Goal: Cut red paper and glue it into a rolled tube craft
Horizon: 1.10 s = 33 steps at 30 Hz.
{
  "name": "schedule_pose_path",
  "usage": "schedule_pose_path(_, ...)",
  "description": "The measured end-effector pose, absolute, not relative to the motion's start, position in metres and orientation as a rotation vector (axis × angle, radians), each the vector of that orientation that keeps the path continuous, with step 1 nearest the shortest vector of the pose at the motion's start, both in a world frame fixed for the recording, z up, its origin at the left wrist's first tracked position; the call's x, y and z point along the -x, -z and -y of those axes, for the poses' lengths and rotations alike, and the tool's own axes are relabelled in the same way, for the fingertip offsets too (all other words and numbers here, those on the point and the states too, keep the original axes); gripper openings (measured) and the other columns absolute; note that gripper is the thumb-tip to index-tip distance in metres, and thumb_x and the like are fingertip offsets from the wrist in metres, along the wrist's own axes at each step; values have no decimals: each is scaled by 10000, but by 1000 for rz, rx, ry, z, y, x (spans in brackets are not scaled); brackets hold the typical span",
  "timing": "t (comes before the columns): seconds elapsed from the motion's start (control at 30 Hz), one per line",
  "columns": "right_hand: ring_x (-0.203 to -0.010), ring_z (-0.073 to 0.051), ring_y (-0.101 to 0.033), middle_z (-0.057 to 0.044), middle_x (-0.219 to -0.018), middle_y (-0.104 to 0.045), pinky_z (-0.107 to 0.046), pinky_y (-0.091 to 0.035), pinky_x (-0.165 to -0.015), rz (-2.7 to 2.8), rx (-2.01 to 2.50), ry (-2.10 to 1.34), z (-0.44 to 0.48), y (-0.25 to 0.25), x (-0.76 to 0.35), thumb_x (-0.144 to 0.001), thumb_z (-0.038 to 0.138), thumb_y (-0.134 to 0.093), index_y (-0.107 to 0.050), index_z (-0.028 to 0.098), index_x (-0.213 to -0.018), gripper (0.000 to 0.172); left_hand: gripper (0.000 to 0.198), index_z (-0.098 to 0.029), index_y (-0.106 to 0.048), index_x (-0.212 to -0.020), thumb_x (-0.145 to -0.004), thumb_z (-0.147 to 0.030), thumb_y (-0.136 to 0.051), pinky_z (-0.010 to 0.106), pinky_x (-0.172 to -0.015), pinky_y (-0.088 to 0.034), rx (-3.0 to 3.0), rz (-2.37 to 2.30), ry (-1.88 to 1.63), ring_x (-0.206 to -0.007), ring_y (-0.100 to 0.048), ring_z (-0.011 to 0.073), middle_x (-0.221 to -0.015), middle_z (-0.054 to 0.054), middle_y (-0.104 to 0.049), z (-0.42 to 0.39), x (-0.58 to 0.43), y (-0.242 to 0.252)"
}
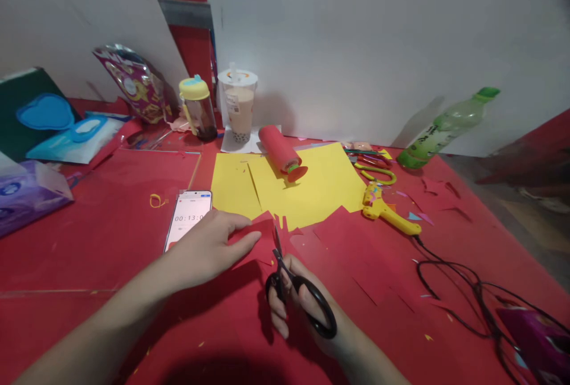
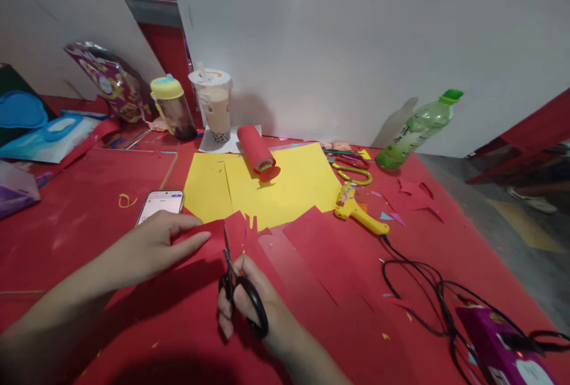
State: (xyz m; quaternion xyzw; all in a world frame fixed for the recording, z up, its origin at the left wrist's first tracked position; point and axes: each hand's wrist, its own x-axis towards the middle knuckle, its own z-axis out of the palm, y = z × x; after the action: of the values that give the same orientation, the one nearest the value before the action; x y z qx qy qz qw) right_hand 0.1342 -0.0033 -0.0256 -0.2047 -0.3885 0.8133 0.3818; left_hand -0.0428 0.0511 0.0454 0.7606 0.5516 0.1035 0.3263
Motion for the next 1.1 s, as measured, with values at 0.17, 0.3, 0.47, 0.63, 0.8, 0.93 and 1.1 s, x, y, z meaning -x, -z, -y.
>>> schedule_pose_path(0.17, -437, -35, -427, 63, -623, -426, -188, -369, -470, 997, 526, -2071, 3, 24, -134, -760, 531, -507, -325, 201, -772, 377, 351, -170, -295, -523, -798, -375, -374, 212, -472, -224, -2003, -1448, -280, -496, -287, 81, -499, -60, -271, -51, 44, -45)
schedule_pose_path(0.3, -438, -32, -427, 63, -626, -427, -181, -363, -466, 998, 514, -2064, 3, 23, -134, -767, 526, -502, -328, 200, -771, 369, 350, -171, -299, -529, -800, -379, -371, 212, -469, -221, -1993, -1456, -269, -495, -282, 80, -503, -61, -267, -51, 44, -44)
schedule_pose_path(0.47, -435, -29, -424, 65, -621, -425, -178, -362, -463, 992, 522, -2052, 4, 24, -134, -771, 519, -502, -331, 199, -781, 363, 360, -171, -289, -528, -801, -392, -371, 211, -467, -224, -1992, -1458, -279, -494, -280, 79, -500, -60, -268, -51, 43, -43)
schedule_pose_path(0.63, -418, -26, -412, 70, -611, -421, -170, -358, -439, 974, 502, -2041, 5, 24, -133, -776, 518, -495, -327, 202, -781, 358, 361, -173, -289, -527, -802, -393, -365, 214, -464, -223, -1988, -1450, -287, -491, -282, 81, -498, -59, -268, -50, 43, -43)
schedule_pose_path(0.8, -400, -18, -399, 75, -601, -426, -157, -350, -419, 939, 496, -2058, 5, 23, -133, -756, 528, -518, -330, 203, -789, 377, 367, -174, -303, -522, -799, -405, -367, 214, -468, -235, -1977, -1424, -317, -494, -287, 84, -502, -56, -274, -51, 43, -44)
schedule_pose_path(0.93, -390, -15, -398, 76, -595, -432, -149, -349, -406, 927, 484, -2063, 6, 23, -134, -764, 514, -517, -333, 204, -792, 362, 355, -171, -336, -531, -798, -403, -364, 212, -480, -251, -1944, -1409, -314, -502, -312, 86, -509, -55, -297, -52, 43, -45)
schedule_pose_path(1.1, -368, -13, -382, 82, -575, -433, -142, -325, -380, 921, 502, -2062, 7, 22, -134, -741, 530, -535, -329, 206, -773, 386, 356, -173, -336, -535, -795, -415, -371, 211, -483, -258, -1887, -1396, -319, -505, -310, 87, -515, -56, -296, -52, 43, -46)
